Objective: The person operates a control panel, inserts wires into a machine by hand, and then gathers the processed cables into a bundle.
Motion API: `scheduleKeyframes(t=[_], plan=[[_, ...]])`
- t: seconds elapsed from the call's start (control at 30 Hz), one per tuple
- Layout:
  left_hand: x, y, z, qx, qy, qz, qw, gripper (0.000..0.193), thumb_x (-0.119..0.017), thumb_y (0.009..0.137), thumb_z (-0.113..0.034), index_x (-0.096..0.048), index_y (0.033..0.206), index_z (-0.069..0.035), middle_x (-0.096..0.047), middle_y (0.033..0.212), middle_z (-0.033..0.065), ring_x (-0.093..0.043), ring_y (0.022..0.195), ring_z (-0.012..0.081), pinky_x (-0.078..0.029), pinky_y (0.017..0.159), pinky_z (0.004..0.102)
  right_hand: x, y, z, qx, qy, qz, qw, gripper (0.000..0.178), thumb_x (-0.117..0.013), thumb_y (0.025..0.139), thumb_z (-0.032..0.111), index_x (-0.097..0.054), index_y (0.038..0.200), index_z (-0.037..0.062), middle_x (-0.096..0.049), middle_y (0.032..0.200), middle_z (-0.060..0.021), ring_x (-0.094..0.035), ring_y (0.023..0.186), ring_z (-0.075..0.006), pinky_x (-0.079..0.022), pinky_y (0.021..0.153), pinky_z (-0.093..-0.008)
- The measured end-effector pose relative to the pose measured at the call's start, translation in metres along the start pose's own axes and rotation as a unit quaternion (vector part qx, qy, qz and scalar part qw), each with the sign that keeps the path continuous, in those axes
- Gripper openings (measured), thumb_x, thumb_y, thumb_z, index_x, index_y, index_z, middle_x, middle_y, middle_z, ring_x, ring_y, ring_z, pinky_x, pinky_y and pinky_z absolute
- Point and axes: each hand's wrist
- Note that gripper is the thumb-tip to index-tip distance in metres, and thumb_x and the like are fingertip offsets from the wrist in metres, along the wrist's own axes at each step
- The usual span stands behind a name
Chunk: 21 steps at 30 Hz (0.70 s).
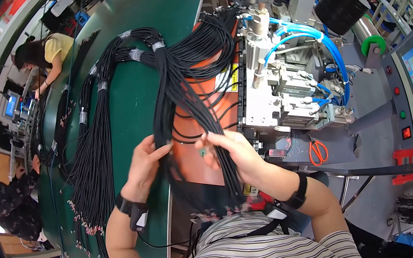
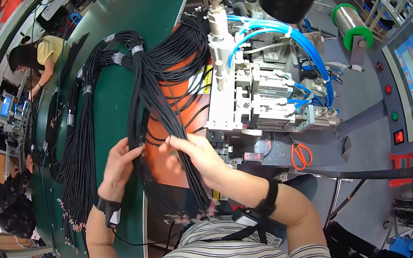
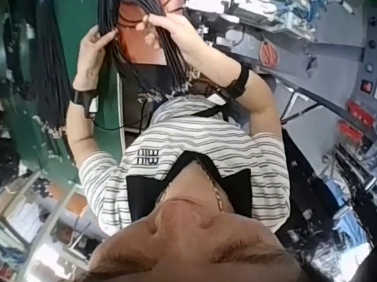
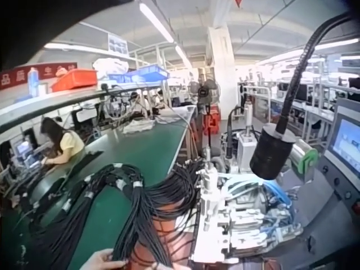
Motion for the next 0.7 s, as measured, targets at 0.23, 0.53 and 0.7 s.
scheduleKeyframes(t=[0.23, 0.53, 0.7], plan=[[-0.076, -0.027, -0.044, -0.392, 0.654, 0.136, 0.632, 0.049, -0.074, 0.072, -0.008, -0.058, 0.117, 0.002, -0.057, 0.120, 0.0192, -0.056, 0.113, 0.0364, -0.045, 0.099, 0.0489, 0.039, -0.103, 0.017, -0.229, 0.025, 0.126, 0.965, 0.034, -0.038, 0.106, 0.029, -0.053, 0.113, -0.0011, -0.066, 0.092, -0.0124, -0.064, 0.074, -0.0135, -0.051, 0.062, -0.0239], [-0.141, 0.026, 0.000, -0.520, 0.538, 0.303, 0.590, 0.029, -0.065, 0.081, -0.014, -0.064, 0.106, 0.000, -0.062, 0.101, 0.0148, -0.063, 0.088, 0.0306, -0.050, 0.079, 0.0390, 0.074, -0.107, 0.012, -0.144, 0.054, 0.127, 0.980, 0.036, -0.035, 0.107, 0.025, -0.053, 0.119, -0.0037, -0.066, 0.103, -0.0151, -0.067, 0.083, -0.0167, -0.053, 0.069, -0.0251], [-0.144, 0.017, 0.013, -0.476, 0.552, 0.238, 0.642, 0.029, -0.072, 0.078, -0.014, -0.065, 0.104, -0.003, -0.062, 0.079, 0.0066, -0.059, 0.062, 0.0236, -0.045, 0.059, 0.0338, 0.096, -0.095, 0.009, -0.078, 0.148, 0.006, 0.986, 0.037, -0.040, 0.107, 0.025, -0.056, 0.122, -0.0056, -0.066, 0.099, -0.0127, -0.065, 0.075, -0.0144, -0.051, 0.061, -0.0252]])
Point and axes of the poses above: each hand's wrist, its own y-axis towards the middle knuckle, its own x-axis out of the back of the hand, z = x × y
